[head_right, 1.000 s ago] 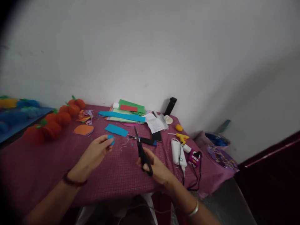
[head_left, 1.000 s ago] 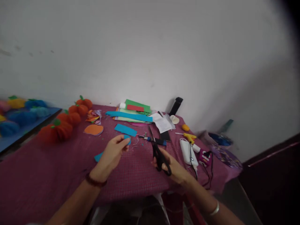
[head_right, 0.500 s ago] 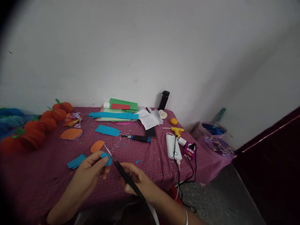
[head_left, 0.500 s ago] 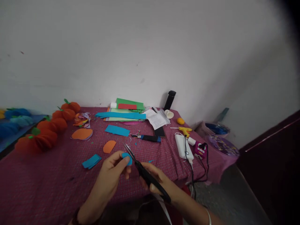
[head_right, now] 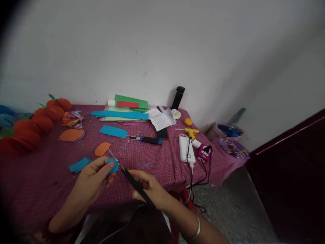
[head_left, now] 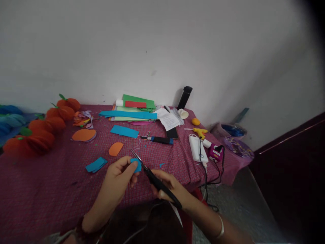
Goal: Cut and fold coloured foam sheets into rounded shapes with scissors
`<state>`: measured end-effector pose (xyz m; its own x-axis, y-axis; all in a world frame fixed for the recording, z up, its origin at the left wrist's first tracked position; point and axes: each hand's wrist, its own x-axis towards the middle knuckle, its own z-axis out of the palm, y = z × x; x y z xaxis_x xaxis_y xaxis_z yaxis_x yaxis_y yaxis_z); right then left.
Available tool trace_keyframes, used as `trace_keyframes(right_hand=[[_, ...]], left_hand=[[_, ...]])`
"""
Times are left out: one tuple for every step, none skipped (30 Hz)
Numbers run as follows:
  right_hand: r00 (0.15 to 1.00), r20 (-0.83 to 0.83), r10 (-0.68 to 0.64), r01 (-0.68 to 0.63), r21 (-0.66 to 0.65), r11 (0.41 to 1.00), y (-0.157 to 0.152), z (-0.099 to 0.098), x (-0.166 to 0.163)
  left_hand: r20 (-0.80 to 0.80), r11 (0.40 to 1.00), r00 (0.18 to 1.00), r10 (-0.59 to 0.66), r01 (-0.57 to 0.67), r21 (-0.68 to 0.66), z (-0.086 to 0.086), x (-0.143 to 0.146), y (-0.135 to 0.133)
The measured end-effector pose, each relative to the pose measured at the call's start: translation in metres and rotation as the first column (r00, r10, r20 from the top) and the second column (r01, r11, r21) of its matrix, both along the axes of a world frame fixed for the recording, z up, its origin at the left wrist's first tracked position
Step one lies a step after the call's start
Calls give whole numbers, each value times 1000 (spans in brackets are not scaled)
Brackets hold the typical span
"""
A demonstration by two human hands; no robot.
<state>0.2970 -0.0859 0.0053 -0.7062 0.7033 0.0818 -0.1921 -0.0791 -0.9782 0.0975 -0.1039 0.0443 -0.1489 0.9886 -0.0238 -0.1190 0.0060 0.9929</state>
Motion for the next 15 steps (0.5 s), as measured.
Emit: trace_keyframes(right_hand=[[1000, -11, -4, 4, -3, 1000, 0, -2, 0], [1000, -24, -7, 7, -8, 1000, 1, -3, 1], [999, -35, -6, 5, -12, 1000, 1, -4, 1], [999, -38, -4, 3, -17, 1000, 1, -4, 1], [999, -36, -2, 1, -19, 1000, 1, -4, 1], [1000, -30, -4, 3, -16, 1000, 0, -4, 1], [1000, -26, -6, 6, -10, 1000, 0, -3, 2], [1000, -23, -10, 10, -5, 1000, 0, -2, 2], [1000, -19, -14, 14, -4, 1000, -1, -1, 2], [1000, -14, -17, 17, -4, 1000, -1, -1, 2], [1000, -10, -19, 19, -6, 1000, -1, 0, 3], [1000, -2, -22, 22, -11, 1000, -1, 0, 3], [1000, 7, -27, 27, -15, 1000, -2, 0, 3], [999, 14, -34, 35, -17, 999, -1, -1, 3], [999, 17, -40, 40, -16, 999, -1, -2, 3]], left_hand=[[-9, 1000, 1000, -2, 2, 3, -1, -1, 0], [-19, 1000, 1000, -6, 6, 3, -2, -1, 0], [-29, 1000, 1000, -8, 8, -1, -2, -1, 0], [-38, 1000, 999, -11, 11, -8, -3, -1, 0], [-44, 1000, 999, -13, 12, -16, -3, -2, 0], [-49, 1000, 999, -16, 14, -22, -3, -2, 0], [-51, 999, 999, -18, 17, -27, -2, -1, 0], [-52, 999, 998, -20, 18, -30, -2, -1, 0], [-50, 999, 999, -21, 20, -31, -1, -1, 0], [-46, 999, 999, -22, 21, -34, -1, -1, 0], [-40, 999, 999, -23, 22, -37, 0, -1, 0], [-32, 999, 999, -25, 24, -40, 1, 0, -1], [-23, 999, 999, -26, 25, -45, 1, 0, -1], [-13, 998, 1000, -25, 24, -51, 2, 0, -1], [-2, 998, 1000, -20, 20, -57, 3, 1, -1]])
